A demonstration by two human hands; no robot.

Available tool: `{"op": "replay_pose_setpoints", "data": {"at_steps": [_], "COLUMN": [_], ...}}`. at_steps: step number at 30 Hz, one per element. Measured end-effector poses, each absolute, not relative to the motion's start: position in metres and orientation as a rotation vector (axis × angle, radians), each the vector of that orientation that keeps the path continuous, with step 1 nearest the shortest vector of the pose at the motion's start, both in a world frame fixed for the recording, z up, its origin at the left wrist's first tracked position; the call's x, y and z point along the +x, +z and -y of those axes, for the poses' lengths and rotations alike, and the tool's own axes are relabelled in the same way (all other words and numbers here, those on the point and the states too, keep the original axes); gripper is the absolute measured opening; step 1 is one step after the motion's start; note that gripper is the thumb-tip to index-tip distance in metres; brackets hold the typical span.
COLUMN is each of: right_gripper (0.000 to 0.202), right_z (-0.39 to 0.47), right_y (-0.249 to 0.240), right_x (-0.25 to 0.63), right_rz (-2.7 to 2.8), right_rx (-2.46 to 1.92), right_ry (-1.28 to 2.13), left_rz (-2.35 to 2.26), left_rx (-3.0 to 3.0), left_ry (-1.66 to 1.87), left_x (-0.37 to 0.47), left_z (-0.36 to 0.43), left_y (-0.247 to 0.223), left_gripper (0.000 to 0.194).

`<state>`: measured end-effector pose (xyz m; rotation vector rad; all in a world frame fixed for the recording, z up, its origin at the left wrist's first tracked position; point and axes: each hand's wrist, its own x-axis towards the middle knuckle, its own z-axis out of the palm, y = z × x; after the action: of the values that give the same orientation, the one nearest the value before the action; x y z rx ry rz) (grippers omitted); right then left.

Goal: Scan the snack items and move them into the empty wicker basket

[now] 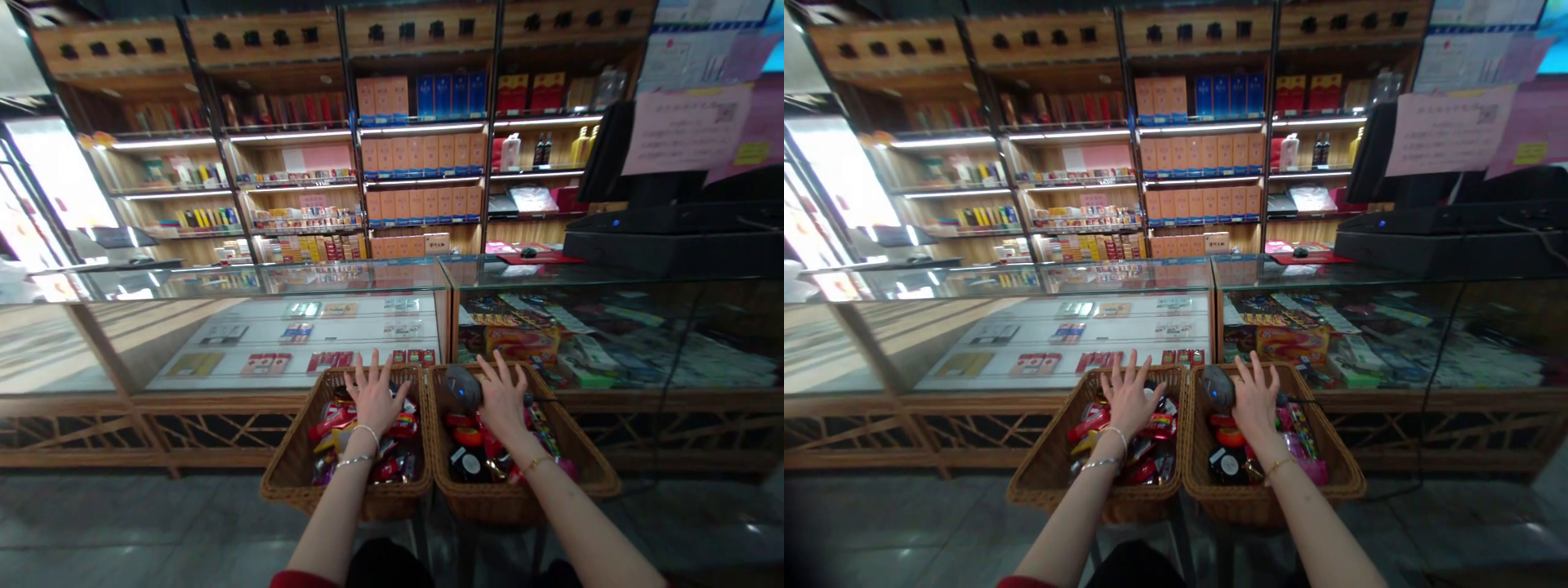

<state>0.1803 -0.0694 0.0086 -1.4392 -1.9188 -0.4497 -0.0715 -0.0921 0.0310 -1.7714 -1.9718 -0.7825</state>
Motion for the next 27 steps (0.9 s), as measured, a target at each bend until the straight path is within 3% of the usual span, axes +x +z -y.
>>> {"op": "replay_pose_setpoints", "data": {"at_steps": [27], "right_gripper": [0.033], "right_z": [0.077], "right_y": [-0.001], "right_x": [0.291], "right_rz": [1.821], "right_rx": [-1.713], "right_ry": [-0.513], "left_rz": [1.765], "left_rx": [-2.206], "left_ry": [-0.647], "left_x": [0.056], "left_z": [0.058], "left_y": [0.018], "left_gripper": [0.070]}}
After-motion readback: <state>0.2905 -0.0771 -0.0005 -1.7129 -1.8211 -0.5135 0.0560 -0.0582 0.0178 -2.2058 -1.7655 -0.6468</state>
